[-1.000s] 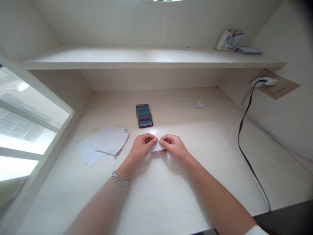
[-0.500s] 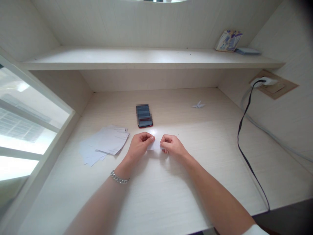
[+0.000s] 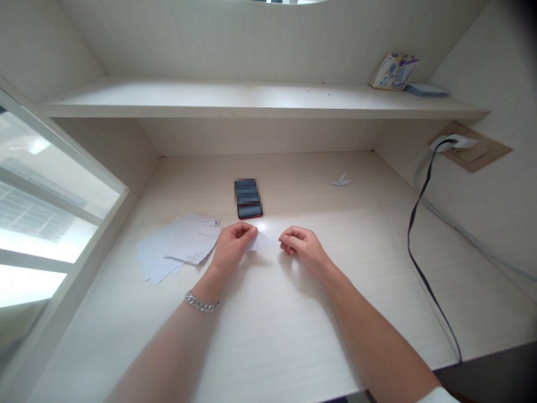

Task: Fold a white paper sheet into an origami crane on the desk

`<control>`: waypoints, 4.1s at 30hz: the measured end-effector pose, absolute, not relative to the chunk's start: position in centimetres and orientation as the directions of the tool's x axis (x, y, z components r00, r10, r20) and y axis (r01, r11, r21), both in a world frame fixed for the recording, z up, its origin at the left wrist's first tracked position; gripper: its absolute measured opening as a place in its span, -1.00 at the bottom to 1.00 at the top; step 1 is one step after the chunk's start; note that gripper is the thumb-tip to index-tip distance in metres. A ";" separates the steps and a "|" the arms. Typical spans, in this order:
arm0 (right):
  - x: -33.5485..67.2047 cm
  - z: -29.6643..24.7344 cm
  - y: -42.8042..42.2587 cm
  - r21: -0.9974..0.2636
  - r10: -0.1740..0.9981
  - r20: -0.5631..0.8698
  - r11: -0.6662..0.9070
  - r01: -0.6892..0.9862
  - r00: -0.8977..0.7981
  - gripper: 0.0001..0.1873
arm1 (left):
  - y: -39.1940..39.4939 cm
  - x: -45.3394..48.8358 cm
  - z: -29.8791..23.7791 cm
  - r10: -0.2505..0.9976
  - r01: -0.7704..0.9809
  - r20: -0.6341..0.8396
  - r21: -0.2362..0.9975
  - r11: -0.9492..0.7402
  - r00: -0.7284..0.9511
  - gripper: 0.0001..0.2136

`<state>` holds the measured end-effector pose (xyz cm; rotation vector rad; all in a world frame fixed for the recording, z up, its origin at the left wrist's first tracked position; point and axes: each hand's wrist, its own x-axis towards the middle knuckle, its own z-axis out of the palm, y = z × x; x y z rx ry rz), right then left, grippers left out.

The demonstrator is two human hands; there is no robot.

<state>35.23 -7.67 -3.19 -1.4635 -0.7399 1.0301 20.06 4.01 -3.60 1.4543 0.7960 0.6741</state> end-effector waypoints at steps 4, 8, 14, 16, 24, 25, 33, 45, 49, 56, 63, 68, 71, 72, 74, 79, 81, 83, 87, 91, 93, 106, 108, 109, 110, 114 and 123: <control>34.8 -3.4 -7.6 -0.986 0.913 -0.153 -0.164 -0.002 0.379 -0.84 | 3.2 20.4 -3.5 0.773 0.112 -0.026 0.992 -0.059 0.634 -0.78; 34.6 -3.4 -7.7 -0.983 0.927 -0.111 -0.156 0.101 0.358 -0.88 | 2.5 20.7 -3.4 0.733 0.156 -0.002 0.978 -0.142 0.680 -0.78; 34.6 -3.5 -7.7 -0.960 0.929 -0.095 -0.181 0.215 0.358 -0.93 | 2.2 20.9 -3.7 0.736 0.167 0.018 0.970 -0.178 0.676 -0.78; 34.7 -3.6 -7.7 -0.961 0.931 -0.102 -0.183 0.206 0.351 -0.93 | 2.3 20.8 -3.8 0.763 0.159 0.018 0.975 -0.158 0.647 -0.78; 35.4 -4.0 -7.9 -0.985 0.917 -0.109 -0.153 0.085 0.384 -0.94 | 3.8 20.3 -4.0 0.860 0.049 -0.014 0.999 -0.012 0.510 -0.77; 35.4 -4.0 -7.8 -0.987 0.908 -0.121 -0.154 0.049 0.402 -0.94 | 4.1 20.3 -4.0 0.885 0.014 -0.023 1.000 0.019 0.464 -0.76; 34.8 -4.0 -7.4 -0.993 0.865 -0.115 -0.099 -0.060 0.488 -0.73 | 3.1 20.8 -4.1 0.814 0.022 -0.061 0.998 0.060 0.577 -0.77; 34.8 -3.8 -7.7 -0.992 0.917 -0.088 -0.115 0.048 0.389 -0.75 | 3.1 20.6 -3.5 0.696 0.121 -0.091 0.993 0.007 0.713 -0.81; 34.9 -3.8 -7.7 -0.986 0.923 -0.091 -0.135 0.093 0.374 -0.76 | 2.9 20.3 -2.9 0.598 0.214 -0.085 0.965 -0.149 0.797 -0.85; 35.1 -3.6 -7.8 -0.978 0.933 -0.129 -0.176 0.113 0.337 -0.80 | 2.9 20.0 -2.7 0.536 0.269 -0.167 0.956 -0.119 0.828 -0.82; 35.9 -4.0 -7.8 -0.983 0.920 -0.143 -0.175 0.057 0.366 -0.78 | 3.5 19.5 -2.8 0.436 0.197 -0.220 0.975 0.099 0.873 -0.80; 36.4 -4.0 -7.9 -0.987 0.909 -0.146 -0.158 -0.003 0.389 -0.76 | 3.6 19.6 -2.9 0.497 0.169 -0.233 0.971 0.172 0.836 -0.80; 36.2 -4.0 -7.8 -0.988 0.918 -0.138 -0.154 0.014 0.372 -0.77 | 3.3 19.9 -3.3 0.542 0.198 -0.192 0.979 0.048 0.818 -0.81; 36.2 -4.0 -7.8 -0.988 0.918 -0.139 -0.156 0.016 0.372 -0.77 | 3.3 20.0 -3.4 0.552 0.207 -0.181 0.978 0.016 0.814 -0.81; 36.1 -4.0 -7.8 -0.987 0.914 -0.145 -0.160 0.010 0.378 -0.77 | 3.3 20.0 -3.6 0.551 0.215 -0.177 0.977 -0.005 0.816 -0.82; 36.1 -4.0 -7.7 -0.986 0.896 -0.148 -0.165 0.004 0.418 -0.73 | 3.4 20.0 -3.4 0.550 0.186 -0.187 0.981 0.058 0.814 -0.81; 35.9 -4.1 -7.6 -0.986 0.894 -0.140 -0.164 0.019 0.426 -0.72 | 3.3 20.1 -3.3 0.560 0.177 -0.178 0.983 0.057 0.809 -0.80; 35.6 -4.1 -7.5 -0.990 0.885 -0.121 -0.143 0.015 0.450 -0.68 | 3.1 20.2 -3.4 0.571 0.163 -0.162 0.985 0.051 0.805 -0.79; 34.9 -3.7 -7.5 -0.990 0.889 -0.143 -0.130 -0.059 0.435 -0.64 | 2.8 20.6 -3.9 0.680 0.062 -0.137 0.989 0.134 0.720 -0.74; 34.4 -3.3 -7.5 -0.989 0.921 -0.134 -0.150 0.016 0.366 -0.71 | 2.8 20.7 -4.0 0.701 -0.009 -0.145 0.977 0.211 0.698 -0.71; 34.4 -3.4 -7.6 -0.992 0.920 -0.101 -0.122 0.032 0.379 -0.73 | 2.7 20.8 -3.9 0.681 -0.012 -0.146 0.975 0.222 0.718 -0.71; 33.4 -3.0 -8.1 -0.938 0.852 0.187 0.007 0.347 0.489 -0.84 | 2.6 20.9 -4.2 0.632 -0.054 -0.065 0.984 0.168 0.772 -0.79; 33.3 -2.9 -8.1 -0.926 0.843 0.221 0.023 0.378 0.490 -0.86 | 2.6 20.9 -4.2 0.615 -0.061 -0.060 0.983 0.174 0.786 -0.80; 33.3 -2.9 -8.1 -0.921 0.842 0.231 0.028 0.389 0.487 -0.87 | 2.7 20.9 -4.2 0.605 -0.064 -0.055 0.983 0.174 0.794 -0.81; 33.3 -2.9 -8.1 -0.917 0.844 0.237 0.031 0.397 0.481 -0.88 | 2.7 20.8 -4.3 0.597 -0.069 -0.049 0.983 0.173 0.801 -0.82; 33.3 -2.8 -8.1 -0.907 0.850 0.252 0.041 0.419 0.462 -0.90 | 2.7 20.8 -4.3 0.574 -0.077 -0.027 0.985 0.156 0.818 -0.84; 33.3 -2.6 -8.2 -0.898 0.850 0.269 0.050 0.438 0.453 -0.89 | 2.7 20.8 -4.1 0.575 -0.054 -0.011 0.994 0.096 0.818 -0.82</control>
